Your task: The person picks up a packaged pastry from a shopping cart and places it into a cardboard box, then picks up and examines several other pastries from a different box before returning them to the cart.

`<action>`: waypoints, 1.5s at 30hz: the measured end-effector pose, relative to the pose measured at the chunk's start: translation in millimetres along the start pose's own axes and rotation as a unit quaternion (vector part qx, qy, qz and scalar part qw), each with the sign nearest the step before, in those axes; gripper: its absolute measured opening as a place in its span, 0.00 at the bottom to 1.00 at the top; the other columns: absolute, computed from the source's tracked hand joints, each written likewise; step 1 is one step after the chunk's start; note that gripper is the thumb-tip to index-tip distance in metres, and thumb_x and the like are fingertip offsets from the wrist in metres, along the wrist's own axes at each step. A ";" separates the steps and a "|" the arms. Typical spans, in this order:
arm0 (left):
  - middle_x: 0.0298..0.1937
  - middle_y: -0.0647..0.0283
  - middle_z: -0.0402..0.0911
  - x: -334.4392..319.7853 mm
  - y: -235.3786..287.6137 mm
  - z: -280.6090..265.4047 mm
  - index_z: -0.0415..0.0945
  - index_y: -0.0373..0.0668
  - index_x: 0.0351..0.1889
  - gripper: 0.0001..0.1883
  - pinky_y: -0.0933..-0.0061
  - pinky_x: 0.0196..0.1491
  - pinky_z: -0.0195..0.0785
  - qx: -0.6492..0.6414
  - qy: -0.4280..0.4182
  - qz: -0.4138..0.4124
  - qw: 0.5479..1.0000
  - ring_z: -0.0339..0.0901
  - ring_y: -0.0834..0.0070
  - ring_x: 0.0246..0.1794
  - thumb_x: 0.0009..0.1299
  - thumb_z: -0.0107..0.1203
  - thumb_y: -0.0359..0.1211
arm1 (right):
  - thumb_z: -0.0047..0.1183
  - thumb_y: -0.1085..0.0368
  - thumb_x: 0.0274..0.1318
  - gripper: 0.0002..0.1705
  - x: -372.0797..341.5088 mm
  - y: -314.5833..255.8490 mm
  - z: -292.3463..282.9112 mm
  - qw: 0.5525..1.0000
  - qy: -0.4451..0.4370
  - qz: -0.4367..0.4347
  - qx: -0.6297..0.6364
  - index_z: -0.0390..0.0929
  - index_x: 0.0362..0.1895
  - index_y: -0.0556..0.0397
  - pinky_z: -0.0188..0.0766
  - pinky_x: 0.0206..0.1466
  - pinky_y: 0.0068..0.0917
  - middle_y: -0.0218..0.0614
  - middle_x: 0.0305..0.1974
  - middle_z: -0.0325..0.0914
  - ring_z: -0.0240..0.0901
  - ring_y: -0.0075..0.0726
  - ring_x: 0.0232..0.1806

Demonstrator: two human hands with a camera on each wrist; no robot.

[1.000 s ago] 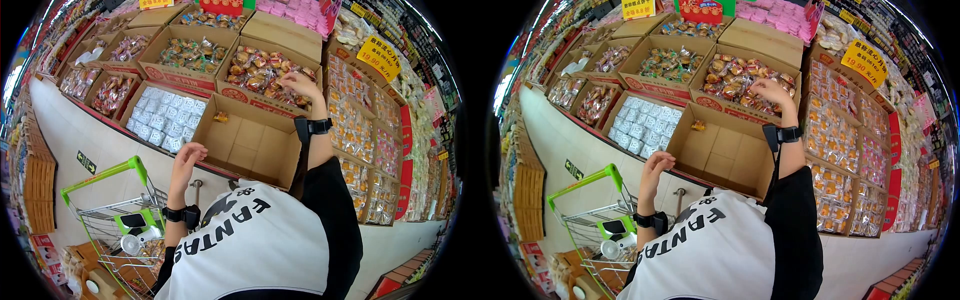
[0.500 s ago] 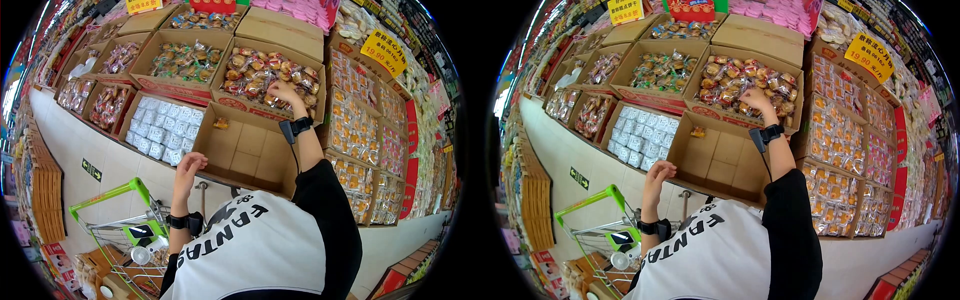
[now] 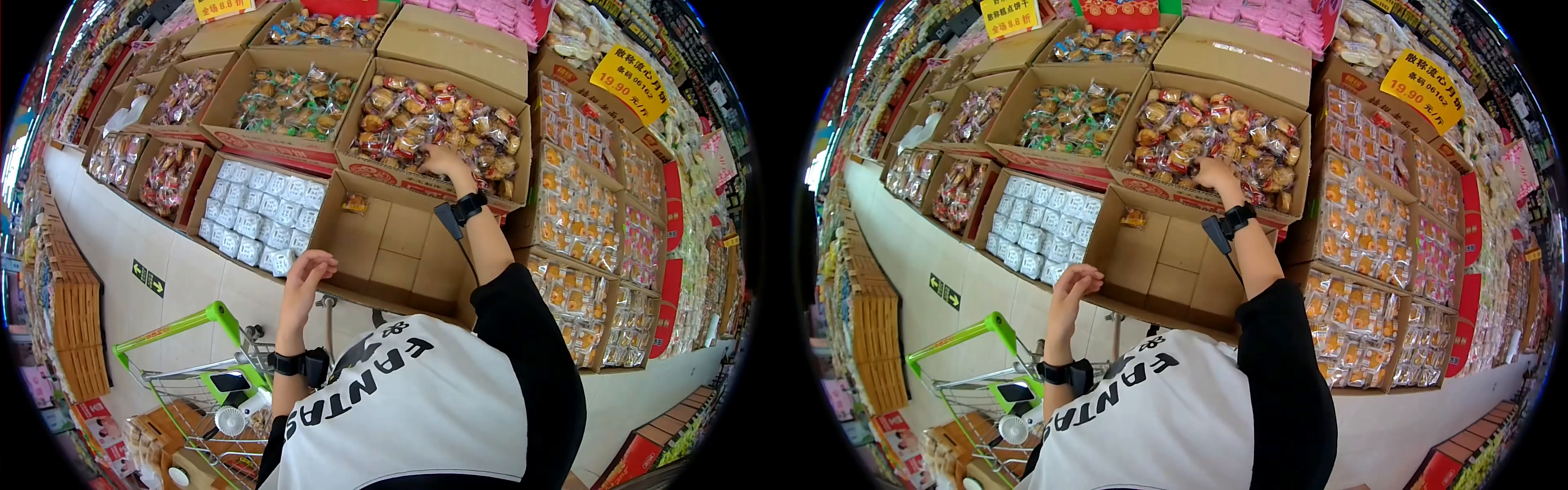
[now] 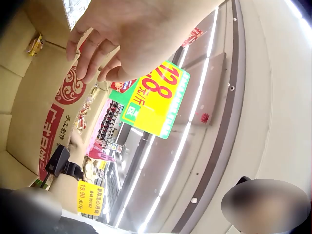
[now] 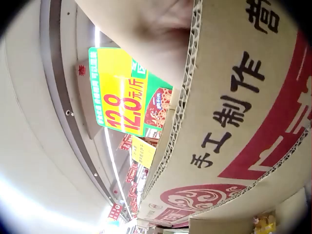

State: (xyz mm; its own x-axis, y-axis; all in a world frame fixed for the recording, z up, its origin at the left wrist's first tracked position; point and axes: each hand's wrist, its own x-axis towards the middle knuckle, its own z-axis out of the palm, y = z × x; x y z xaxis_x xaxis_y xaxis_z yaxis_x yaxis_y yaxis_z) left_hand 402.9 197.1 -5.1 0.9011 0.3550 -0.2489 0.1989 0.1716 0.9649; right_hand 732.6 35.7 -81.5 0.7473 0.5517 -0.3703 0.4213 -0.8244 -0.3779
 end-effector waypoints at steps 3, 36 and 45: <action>0.36 0.62 0.75 0.8 -2.3 0.1 0.69 0.37 0.40 0.08 0.78 0.42 0.65 0.017 -0.003 0.007 1.000 0.72 0.77 0.36 0.65 0.41 0.26 | 0.54 0.57 0.40 0.26 -11.4 -15.7 -9.8 0.996 0.003 0.088 -0.020 0.67 0.48 0.41 0.50 0.56 0.49 0.50 0.53 0.61 0.51 0.60 0.57; 0.35 0.63 0.74 -2.2 -5.2 -4.1 0.70 0.38 0.38 0.08 0.80 0.41 0.63 0.024 0.002 -0.002 1.000 0.71 0.78 0.36 0.65 0.40 0.28 | 0.65 0.57 0.24 0.24 18.8 -16.7 -3.4 0.973 0.097 -0.038 0.204 0.76 0.29 0.61 0.66 0.35 0.30 0.43 0.25 0.75 0.72 0.39 0.30; 0.35 0.62 0.74 -3.8 -8.6 -4.2 0.70 0.38 0.39 0.08 0.79 0.41 0.63 0.014 0.003 -0.004 1.000 0.71 0.78 0.36 0.65 0.41 0.28 | 0.65 0.55 0.22 0.29 12.0 -21.0 -6.1 0.979 0.083 -0.038 0.183 0.75 0.31 0.63 0.66 0.38 0.30 0.47 0.32 0.75 0.72 0.41 0.34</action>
State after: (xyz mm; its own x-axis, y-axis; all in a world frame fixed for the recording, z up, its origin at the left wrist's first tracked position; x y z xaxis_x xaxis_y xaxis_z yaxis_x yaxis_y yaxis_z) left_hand 396.1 198.1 -12.8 0.8973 0.3588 -0.2571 0.2173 0.1479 0.9648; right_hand 735.9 58.9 -72.8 0.8071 0.5559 -0.1987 0.2885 -0.6651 -0.6888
